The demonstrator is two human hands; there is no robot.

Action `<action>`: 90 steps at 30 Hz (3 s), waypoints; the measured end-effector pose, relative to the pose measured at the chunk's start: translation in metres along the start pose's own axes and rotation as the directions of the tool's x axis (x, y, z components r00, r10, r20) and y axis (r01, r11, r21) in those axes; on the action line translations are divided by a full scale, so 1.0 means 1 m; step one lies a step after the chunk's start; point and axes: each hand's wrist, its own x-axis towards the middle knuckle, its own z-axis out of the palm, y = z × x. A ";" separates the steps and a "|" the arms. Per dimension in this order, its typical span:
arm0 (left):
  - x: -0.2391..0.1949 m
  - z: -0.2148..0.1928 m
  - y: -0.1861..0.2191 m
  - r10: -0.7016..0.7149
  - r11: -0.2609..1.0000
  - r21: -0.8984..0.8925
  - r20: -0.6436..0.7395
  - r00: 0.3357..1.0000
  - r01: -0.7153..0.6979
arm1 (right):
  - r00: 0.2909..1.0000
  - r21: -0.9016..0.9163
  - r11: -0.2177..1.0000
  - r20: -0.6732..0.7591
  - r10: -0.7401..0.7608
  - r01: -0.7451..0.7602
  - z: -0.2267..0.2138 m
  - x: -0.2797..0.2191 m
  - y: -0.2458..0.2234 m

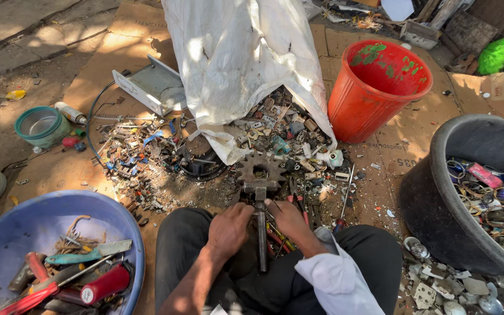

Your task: The person sits on the ground and uses a hammer to repeatedly strike a metal gear-like object placed on a circular metal base. The person adjusts the object's position between strikes to break it into smaller pieces.

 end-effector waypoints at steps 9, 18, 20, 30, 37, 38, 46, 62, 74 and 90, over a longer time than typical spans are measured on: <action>0.007 -0.029 -0.020 0.649 0.714 0.209 0.162 0.743 -0.669 | 0.792 0.053 0.908 0.511 0.334 -0.416 -0.012 -0.008 -0.013; 0.032 -0.023 -0.046 0.281 0.942 -0.160 -0.104 0.954 -0.295 | 0.913 0.658 0.636 0.337 0.232 -0.404 0.013 -0.009 -0.006; 0.028 -0.003 -0.040 -0.543 0.608 -0.716 -0.060 0.837 0.343 | 0.981 0.871 0.471 0.060 0.185 -0.142 0.011 -0.006 -0.002; 0.000 0.050 -0.031 -0.678 -0.073 -0.948 0.274 0.682 0.309 | 0.978 0.771 0.630 -0.190 0.083 0.097 0.007 -0.002 0.001; 0.025 0.036 -0.045 -0.587 -0.320 -0.870 0.493 0.642 0.375 | 0.956 0.316 0.936 -0.188 0.224 -0.157 -0.043 -0.030 -0.011; 0.025 0.032 -0.045 -0.573 -0.358 -0.852 0.523 0.632 0.381 | 0.942 0.420 0.905 -0.269 0.201 -0.074 -0.062 -0.047 -0.010; 0.021 0.028 -0.039 -0.439 -0.395 -0.829 0.549 0.711 0.395 | 0.373 0.051 0.916 -0.903 0.212 -0.397 -0.211 -0.278 0.096; 0.011 0.016 -0.020 -0.383 -0.437 -0.830 0.521 0.762 0.348 | 0.559 -0.289 0.480 -0.486 0.673 -0.829 -0.269 -0.357 0.095; -0.010 0.020 0.022 -0.308 -0.583 -0.794 0.412 0.858 0.172 | 0.901 -0.182 0.979 -0.434 0.006 -0.095 -0.168 -0.186 -0.011; -0.008 -0.008 0.026 -0.357 -0.519 -0.806 0.508 0.784 0.285 | 0.518 -0.799 0.342 -0.044 -0.854 0.495 -0.059 -0.113 -0.117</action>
